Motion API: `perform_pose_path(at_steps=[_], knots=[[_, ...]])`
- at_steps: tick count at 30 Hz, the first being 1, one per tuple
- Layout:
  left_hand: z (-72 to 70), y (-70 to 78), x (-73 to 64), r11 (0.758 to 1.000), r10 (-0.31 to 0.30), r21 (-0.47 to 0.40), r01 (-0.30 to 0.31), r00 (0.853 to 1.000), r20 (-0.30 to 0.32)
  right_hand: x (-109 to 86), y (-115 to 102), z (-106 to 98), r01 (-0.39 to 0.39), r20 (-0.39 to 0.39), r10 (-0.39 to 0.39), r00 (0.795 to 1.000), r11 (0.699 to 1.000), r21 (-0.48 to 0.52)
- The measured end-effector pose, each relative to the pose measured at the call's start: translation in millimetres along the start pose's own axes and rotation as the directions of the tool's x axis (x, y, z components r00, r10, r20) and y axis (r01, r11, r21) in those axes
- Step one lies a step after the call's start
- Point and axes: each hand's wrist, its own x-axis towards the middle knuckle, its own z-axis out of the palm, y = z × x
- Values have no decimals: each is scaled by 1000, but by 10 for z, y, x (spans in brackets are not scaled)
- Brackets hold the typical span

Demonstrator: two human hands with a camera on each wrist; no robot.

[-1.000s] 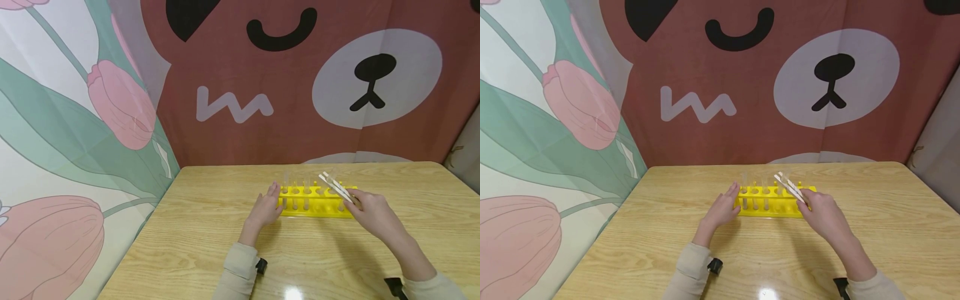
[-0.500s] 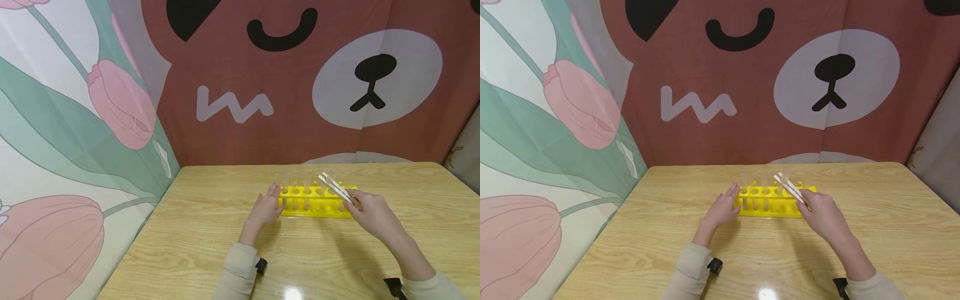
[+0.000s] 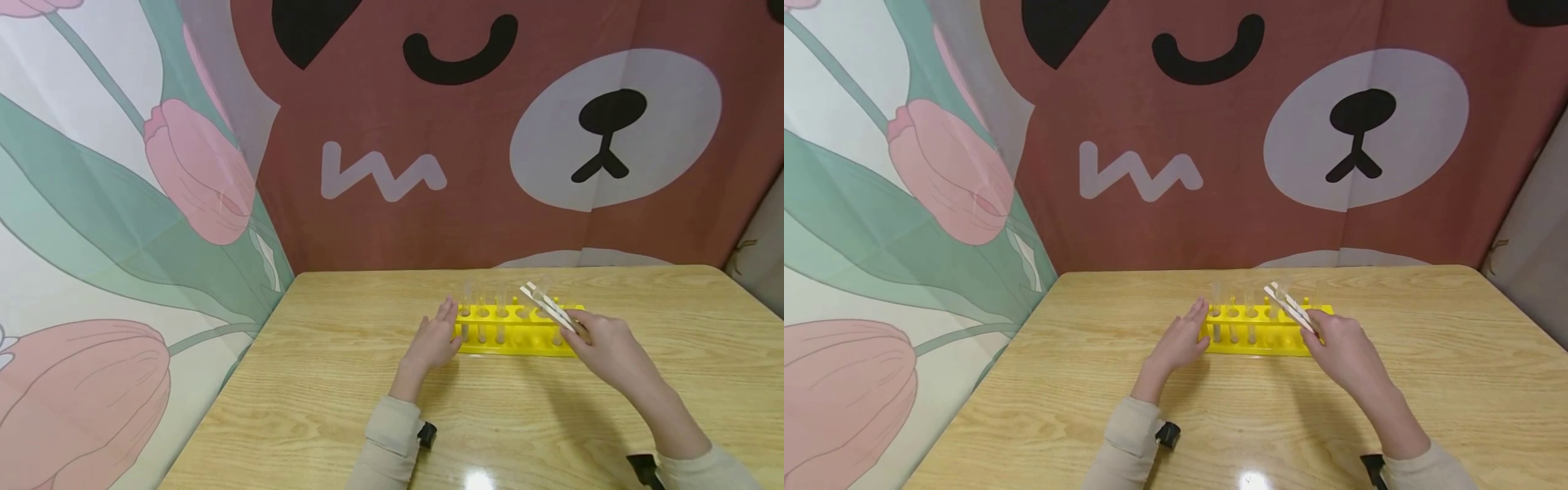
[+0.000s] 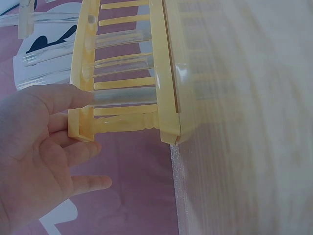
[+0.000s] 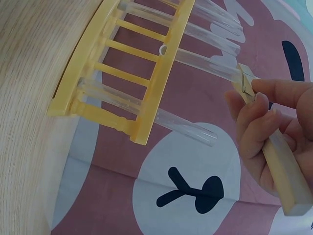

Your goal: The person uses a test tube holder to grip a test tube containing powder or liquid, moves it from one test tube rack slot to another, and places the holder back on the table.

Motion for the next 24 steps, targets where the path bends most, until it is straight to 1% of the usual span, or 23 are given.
perform_pose_path(at_steps=[3, 11, 24], knots=[[7, -5, -2, 1000, 2, 0, -2, 1000, -2, 1, 0, 1, 2, -1, -2, 1000, 1000, 2], [9, 2, 8, 1000, -20, 14, 19, 1000, 15, 9, 9, 7, 4, -2, -4, 1000, 1000, 2], [15, -4, 8, 1000, -16, 8, 16, 1000, 12, 8, 14, 12, 4, 1, -4, 1000, 1000, 7]])
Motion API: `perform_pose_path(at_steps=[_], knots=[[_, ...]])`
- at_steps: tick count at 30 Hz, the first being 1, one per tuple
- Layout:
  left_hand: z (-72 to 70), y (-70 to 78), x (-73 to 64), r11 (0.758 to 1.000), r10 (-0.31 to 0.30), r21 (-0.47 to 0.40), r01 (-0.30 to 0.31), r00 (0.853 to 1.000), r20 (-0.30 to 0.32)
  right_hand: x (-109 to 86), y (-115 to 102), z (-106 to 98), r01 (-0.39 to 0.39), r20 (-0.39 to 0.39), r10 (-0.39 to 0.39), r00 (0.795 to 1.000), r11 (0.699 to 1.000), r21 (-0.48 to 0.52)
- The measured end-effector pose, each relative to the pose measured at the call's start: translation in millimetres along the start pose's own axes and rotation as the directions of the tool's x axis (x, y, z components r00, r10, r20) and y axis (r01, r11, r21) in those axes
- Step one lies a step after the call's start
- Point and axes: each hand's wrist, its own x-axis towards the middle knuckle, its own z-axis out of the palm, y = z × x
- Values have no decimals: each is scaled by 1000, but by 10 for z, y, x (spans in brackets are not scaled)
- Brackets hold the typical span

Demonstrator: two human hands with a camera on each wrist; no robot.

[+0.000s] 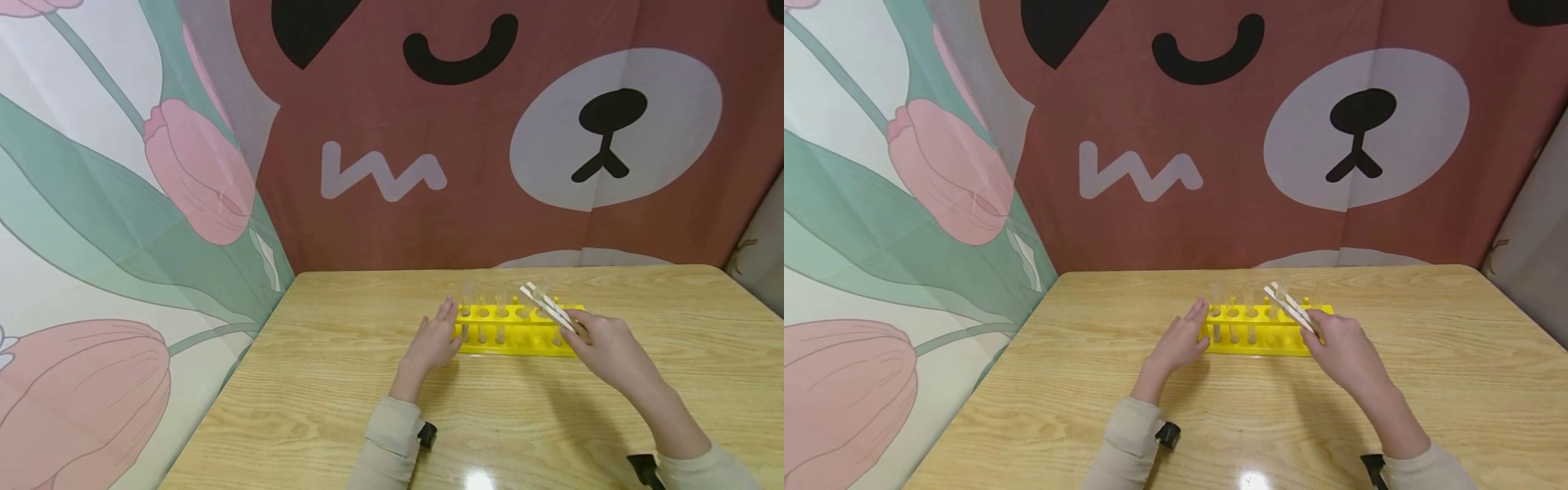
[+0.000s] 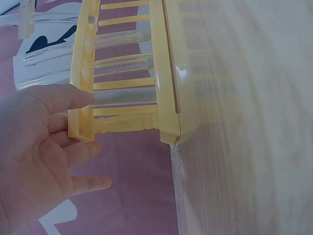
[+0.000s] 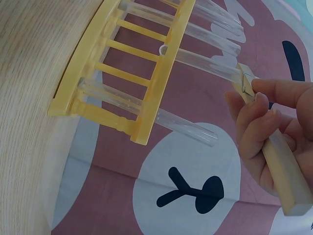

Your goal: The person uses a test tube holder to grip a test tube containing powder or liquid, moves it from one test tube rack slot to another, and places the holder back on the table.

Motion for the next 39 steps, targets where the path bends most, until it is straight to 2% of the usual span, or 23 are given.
perform_pose_path(at_steps=[24, 39], knots=[[0, -4, -4, 1000, 15, 21, -15, 1000, -11, 0, 5, 1, -13, 13, 13, 1000, 1000, 8], [2, -6, 1, 1000, 8, 1, -8, 1000, -8, -1, 1, 8, -18, 25, 18, 1000, 1000, 12]])
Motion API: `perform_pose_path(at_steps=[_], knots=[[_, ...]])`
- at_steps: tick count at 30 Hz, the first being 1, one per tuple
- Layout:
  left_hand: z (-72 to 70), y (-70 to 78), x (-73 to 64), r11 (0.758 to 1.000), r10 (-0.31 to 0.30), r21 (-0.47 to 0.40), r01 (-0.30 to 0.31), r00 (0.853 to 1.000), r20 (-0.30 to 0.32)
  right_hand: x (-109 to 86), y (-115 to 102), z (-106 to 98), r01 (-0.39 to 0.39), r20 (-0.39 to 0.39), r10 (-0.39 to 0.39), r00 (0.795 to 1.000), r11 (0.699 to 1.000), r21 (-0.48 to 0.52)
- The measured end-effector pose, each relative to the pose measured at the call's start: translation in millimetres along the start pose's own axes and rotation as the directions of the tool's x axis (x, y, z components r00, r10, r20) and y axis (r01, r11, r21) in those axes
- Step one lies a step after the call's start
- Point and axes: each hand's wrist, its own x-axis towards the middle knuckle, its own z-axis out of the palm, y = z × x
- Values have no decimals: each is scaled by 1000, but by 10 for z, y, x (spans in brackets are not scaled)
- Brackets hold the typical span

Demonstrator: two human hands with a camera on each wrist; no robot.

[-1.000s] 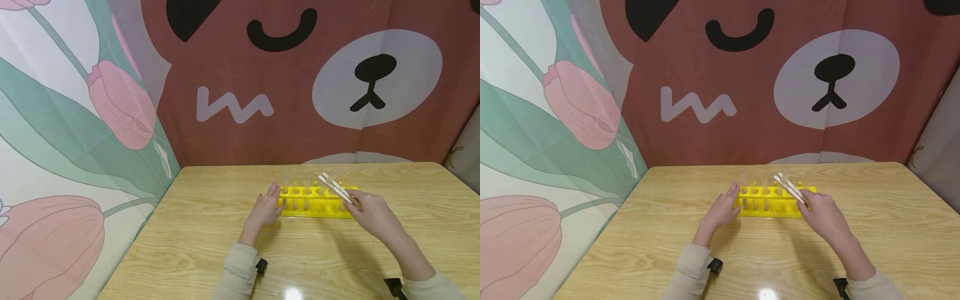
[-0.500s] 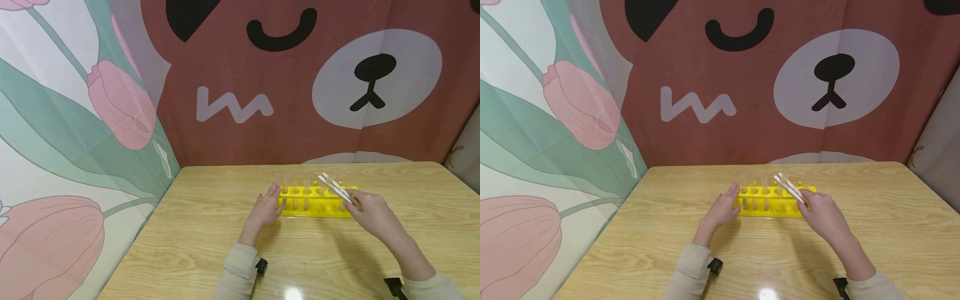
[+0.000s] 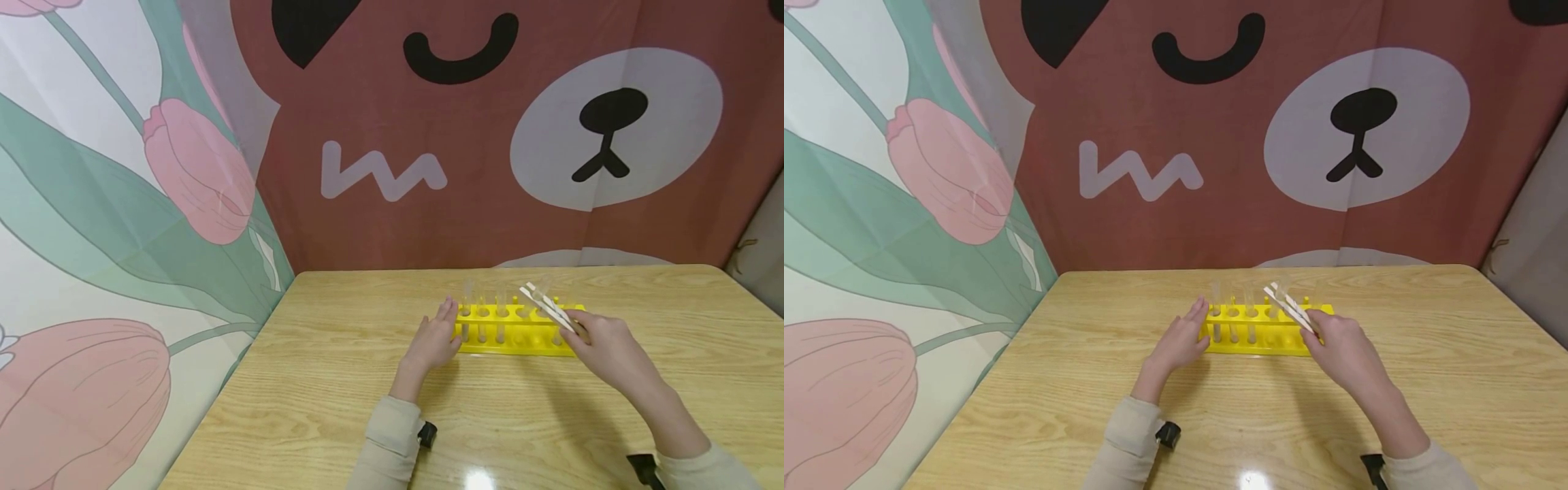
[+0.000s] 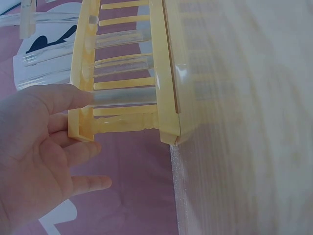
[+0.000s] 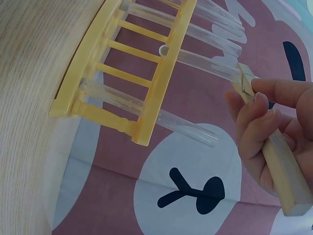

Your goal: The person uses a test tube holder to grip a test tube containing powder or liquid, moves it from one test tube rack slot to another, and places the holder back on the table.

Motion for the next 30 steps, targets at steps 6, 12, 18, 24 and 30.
perform_pose_path(at_steps=[6, 12, 18, 24, 30], knots=[[3, -3, 10, 1000, 1, -3, -1, 1000, 0, 6, 3, -2, 4, -5, -4, 1000, 1000, -6], [4, -1, 13, 1000, -6, -4, 6, 1000, 9, 5, 6, 0, 8, -8, -8, 1000, 1000, -2], [5, 0, 8, 1000, -7, -5, 7, 1000, 13, 7, 8, 0, 12, -10, -12, 1000, 1000, -1], [6, -4, 9, 1000, -5, -3, 5, 1000, 10, 8, 12, 1, 16, -14, -16, 1000, 1000, -4], [1, -1, 6, 1000, -5, 2, 5, 1000, 12, 7, 8, 1, 7, -2, -7, 1000, 1000, -3]])
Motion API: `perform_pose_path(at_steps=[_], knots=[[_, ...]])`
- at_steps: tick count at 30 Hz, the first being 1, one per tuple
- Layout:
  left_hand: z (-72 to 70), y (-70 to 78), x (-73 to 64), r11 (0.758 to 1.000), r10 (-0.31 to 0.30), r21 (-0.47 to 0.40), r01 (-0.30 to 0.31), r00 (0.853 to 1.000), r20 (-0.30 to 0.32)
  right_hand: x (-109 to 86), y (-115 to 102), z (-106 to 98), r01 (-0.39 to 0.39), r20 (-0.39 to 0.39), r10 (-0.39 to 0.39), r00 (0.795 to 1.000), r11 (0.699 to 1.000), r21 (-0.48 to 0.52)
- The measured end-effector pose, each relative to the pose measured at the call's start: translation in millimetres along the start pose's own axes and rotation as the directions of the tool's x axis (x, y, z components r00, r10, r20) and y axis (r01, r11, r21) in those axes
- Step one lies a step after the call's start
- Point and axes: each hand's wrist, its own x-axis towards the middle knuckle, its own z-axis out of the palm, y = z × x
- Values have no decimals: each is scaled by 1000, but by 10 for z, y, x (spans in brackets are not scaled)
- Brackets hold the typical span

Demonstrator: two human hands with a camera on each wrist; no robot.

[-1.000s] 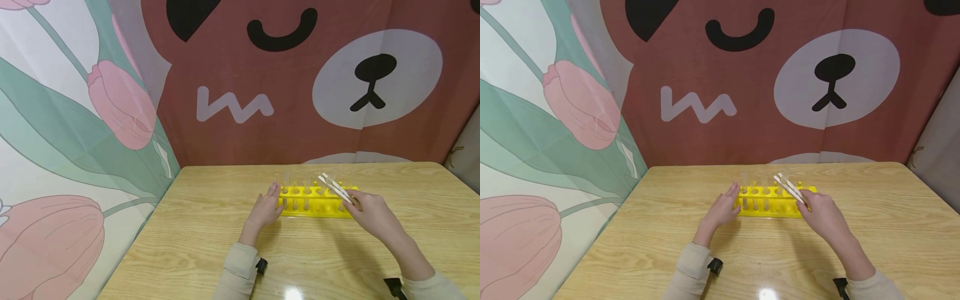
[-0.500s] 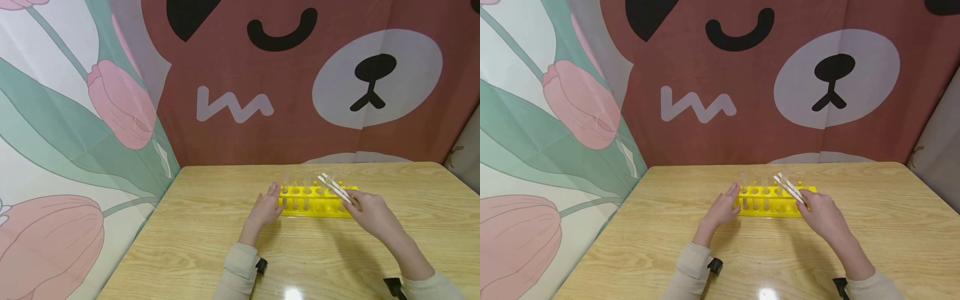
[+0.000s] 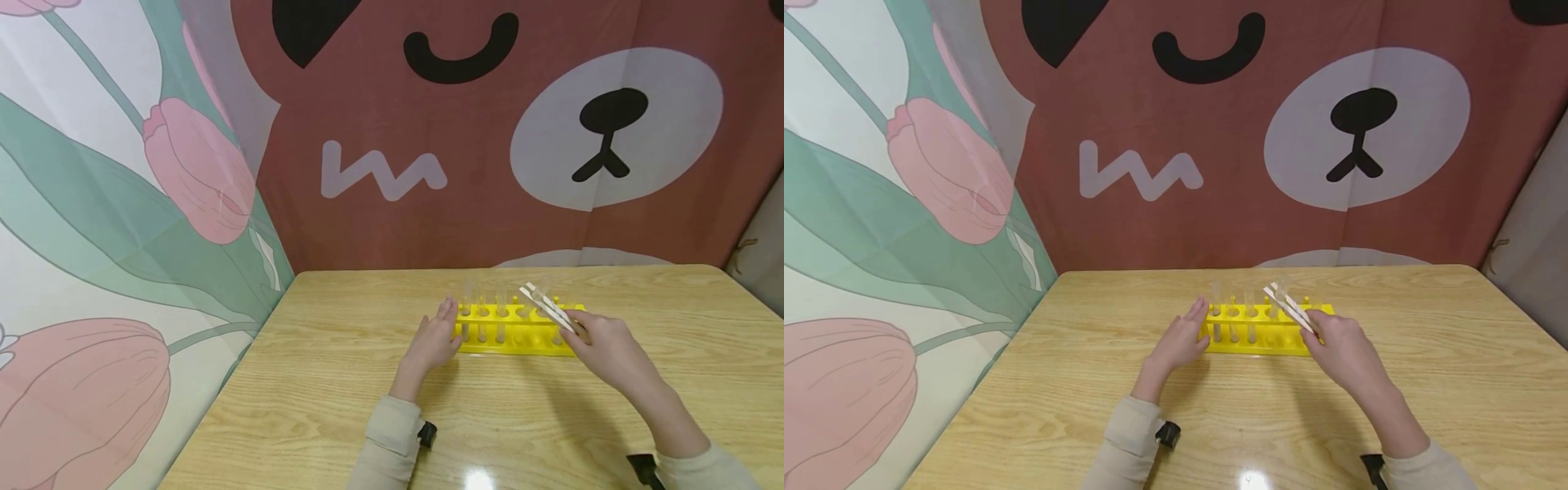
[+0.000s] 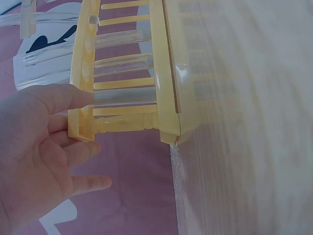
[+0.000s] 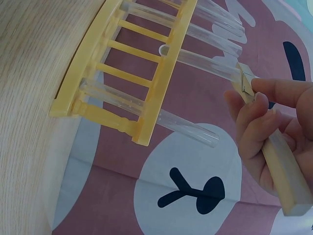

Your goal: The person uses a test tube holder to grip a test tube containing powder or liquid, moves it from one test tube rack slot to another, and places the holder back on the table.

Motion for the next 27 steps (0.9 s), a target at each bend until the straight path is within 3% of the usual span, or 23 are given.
perform_pose_path(at_steps=[27], knots=[[-3, -5, -10, 1000, 15, 2, -15, 1000, -17, -7, -16, 7, -10, 9, 10, 1000, 1000, 12]])
